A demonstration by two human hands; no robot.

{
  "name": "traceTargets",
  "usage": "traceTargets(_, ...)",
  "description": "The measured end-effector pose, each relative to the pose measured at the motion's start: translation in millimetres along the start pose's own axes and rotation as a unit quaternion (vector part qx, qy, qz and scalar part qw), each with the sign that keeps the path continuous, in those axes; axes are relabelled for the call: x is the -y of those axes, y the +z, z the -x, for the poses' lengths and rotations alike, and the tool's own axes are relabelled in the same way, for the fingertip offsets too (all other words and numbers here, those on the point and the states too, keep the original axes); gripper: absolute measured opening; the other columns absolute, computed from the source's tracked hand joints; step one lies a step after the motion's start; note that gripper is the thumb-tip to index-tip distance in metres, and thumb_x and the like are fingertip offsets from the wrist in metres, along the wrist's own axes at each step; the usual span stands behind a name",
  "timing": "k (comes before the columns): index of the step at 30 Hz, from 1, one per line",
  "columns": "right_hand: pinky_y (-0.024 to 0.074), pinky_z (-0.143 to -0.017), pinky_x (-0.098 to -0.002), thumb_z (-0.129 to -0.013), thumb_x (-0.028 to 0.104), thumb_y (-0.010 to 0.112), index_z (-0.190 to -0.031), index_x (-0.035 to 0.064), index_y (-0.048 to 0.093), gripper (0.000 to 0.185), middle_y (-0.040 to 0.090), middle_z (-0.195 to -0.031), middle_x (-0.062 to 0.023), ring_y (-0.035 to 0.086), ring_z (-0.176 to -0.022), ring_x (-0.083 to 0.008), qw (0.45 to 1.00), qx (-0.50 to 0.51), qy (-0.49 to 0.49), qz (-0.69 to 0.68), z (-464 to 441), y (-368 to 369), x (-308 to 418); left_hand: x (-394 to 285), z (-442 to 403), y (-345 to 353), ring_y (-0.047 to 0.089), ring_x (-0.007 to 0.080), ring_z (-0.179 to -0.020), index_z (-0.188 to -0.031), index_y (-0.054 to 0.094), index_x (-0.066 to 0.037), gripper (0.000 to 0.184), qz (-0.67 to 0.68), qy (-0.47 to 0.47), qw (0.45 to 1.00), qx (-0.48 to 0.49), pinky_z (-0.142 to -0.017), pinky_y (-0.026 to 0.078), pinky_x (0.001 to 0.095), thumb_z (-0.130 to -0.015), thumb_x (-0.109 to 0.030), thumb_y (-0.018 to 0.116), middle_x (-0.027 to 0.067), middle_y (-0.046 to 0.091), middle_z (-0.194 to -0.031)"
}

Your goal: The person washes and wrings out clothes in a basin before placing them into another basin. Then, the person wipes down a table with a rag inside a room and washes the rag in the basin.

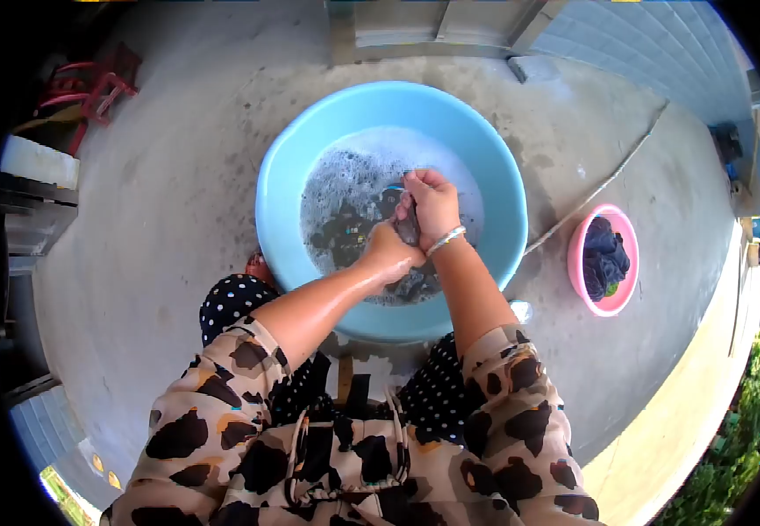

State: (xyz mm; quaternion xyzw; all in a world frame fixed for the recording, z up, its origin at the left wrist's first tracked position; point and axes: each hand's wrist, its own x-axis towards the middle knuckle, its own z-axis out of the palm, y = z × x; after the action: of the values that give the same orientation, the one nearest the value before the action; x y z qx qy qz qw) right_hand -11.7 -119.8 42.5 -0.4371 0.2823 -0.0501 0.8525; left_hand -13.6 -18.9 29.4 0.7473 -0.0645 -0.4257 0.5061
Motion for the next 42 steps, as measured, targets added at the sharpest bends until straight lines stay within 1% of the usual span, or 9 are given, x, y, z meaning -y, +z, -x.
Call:
traceTargets(5, 0.0365, -0.038, -0.0280, -0.084, 0.008, 0.051, -0.081, 0.0011, 0.049, 0.008, 0.042, -0.052, -0.0037, 0.041, -0.040, -0.0141, 0.989, -0.123, -0.004, 0.076, -1.2, 8.0, -11.3, 6.8, -1.9, 4.0, 0.058, 0.0330, -0.092, -0.095, 0.059, -0.003, 0.038, -0.085, 0.023, 0.993, -0.082, -0.077, 0.047, 0.0364, -0.065, -0.025, 0.068, 0.0201, 0.061, -0.093)
traceTargets(12, 0.0392, -0.039, -0.0281, -0.082, 0.010, 0.052, -0.078, -0.0010, 0.054, 0.012, 0.050, -0.053, -0.0063, 0.047, -0.039, -0.0156, 0.923, -0.208, -0.028, 0.321, -16.9, -9.1, -29.7, 13.4, -8.2, 14.2, 0.056, 0.0343, -0.095, -0.097, 0.059, -0.003, 0.040, -0.144, 0.002, 0.989, -0.038, -0.078, 0.046, 0.0380, -0.071, -0.034, 0.062, 0.0208, 0.060, -0.097)
traceTargets(17, 0.0439, -0.044, -0.0292, -0.081, 0.012, 0.053, -0.080, -0.0032, 0.057, 0.016, 0.057, -0.056, -0.0094, 0.057, -0.044, -0.0177, 0.791, -0.212, -0.136, 0.558, -22.4, -34.8, -52.6, 39.5, -17.9, 32.2, 0.055, 0.0343, -0.097, -0.096, 0.059, -0.004, 0.041, -0.226, 0.032, 0.973, -0.021, -0.080, 0.045, 0.0398, -0.073, -0.038, 0.058, 0.0209, 0.059, -0.098)
traceTargets(20, 0.0460, -0.049, -0.0295, -0.081, 0.014, 0.053, -0.080, -0.0038, 0.057, 0.018, 0.057, -0.057, -0.0098, 0.059, -0.047, -0.0192, 0.766, -0.212, -0.181, 0.579, -11.8, -35.2, -52.2, 31.7, 1.3, 31.0, 0.059, 0.0336, -0.087, -0.085, 0.061, -0.002, 0.031, -0.209, 0.077, 0.970, -0.093, -0.074, 0.046, 0.0388, -0.069, -0.028, 0.065, 0.0183, 0.062, -0.087)
traceTargets(25, 0.0483, -0.058, -0.0330, -0.078, 0.031, 0.060, -0.100, 0.0034, 0.055, 0.035, 0.056, -0.082, -0.0044, 0.056, -0.066, -0.0178, 0.976, -0.062, 0.040, 0.203, 42.5, -10.5, 1.4, -2.1, 27.9, -23.0, 0.059, 0.0283, -0.089, -0.094, 0.052, 0.003, 0.059, -0.271, 0.098, 0.955, -0.065, -0.077, 0.045, 0.0368, -0.055, -0.033, 0.078, 0.0184, 0.060, -0.094)
traceTargets(30, 0.0494, -0.064, -0.0356, -0.080, 0.016, 0.054, -0.098, 0.0051, 0.053, 0.021, 0.057, -0.087, -0.0072, 0.057, -0.076, -0.0199, 0.970, 0.147, 0.187, 0.045, 55.6, -34.2, 8.4, -0.1, 50.1, -60.8, 0.058, 0.0214, -0.088, -0.103, 0.051, 0.005, 0.065, -0.183, 0.127, 0.973, -0.058, -0.076, 0.045, 0.0307, -0.062, -0.038, 0.076, 0.0146, 0.059, -0.099)
traceTargets(34, 0.0467, -0.069, -0.0312, -0.063, -0.014, 0.042, -0.093, 0.0043, 0.051, 0.036, 0.057, -0.094, -0.0097, 0.056, -0.083, -0.0202, 0.964, 0.225, 0.094, -0.102, 55.3, -53.7, 4.7, 17.9, 40.3, -78.7, 0.057, 0.0166, -0.089, -0.110, 0.050, 0.002, 0.044, 0.311, -0.012, 0.933, 0.179, -0.078, 0.045, 0.0292, -0.084, -0.033, 0.057, 0.0101, 0.058, -0.101)
traceTargets(37, 0.0460, -0.069, -0.0299, -0.059, -0.017, 0.043, -0.091, 0.0059, 0.051, 0.040, 0.056, -0.096, -0.0102, 0.056, -0.087, -0.0211, 0.976, 0.141, 0.100, -0.129, 45.4, -55.6, -21.3, 30.5, 19.8, -74.0, 0.057, 0.0159, -0.088, -0.106, 0.052, 0.000, 0.036, 0.311, -0.105, 0.937, 0.122, -0.079, 0.045, 0.0292, -0.086, -0.029, 0.054, 0.0073, 0.058, -0.098)
traceTargets(42, 0.0467, -0.077, -0.0321, -0.070, -0.011, 0.052, -0.109, 0.0031, 0.044, 0.043, 0.054, -0.099, -0.0091, 0.055, -0.088, -0.0196, 0.966, 0.114, 0.193, -0.131, 18.2, -42.5, -19.9, 24.0, 6.9, -67.1, 0.051, 0.0083, -0.071, -0.095, 0.052, 0.003, 0.028, 0.245, -0.065, 0.967, -0.015, -0.063, 0.043, 0.0225, -0.084, -0.022, 0.058, 0.0051, 0.056, -0.081)
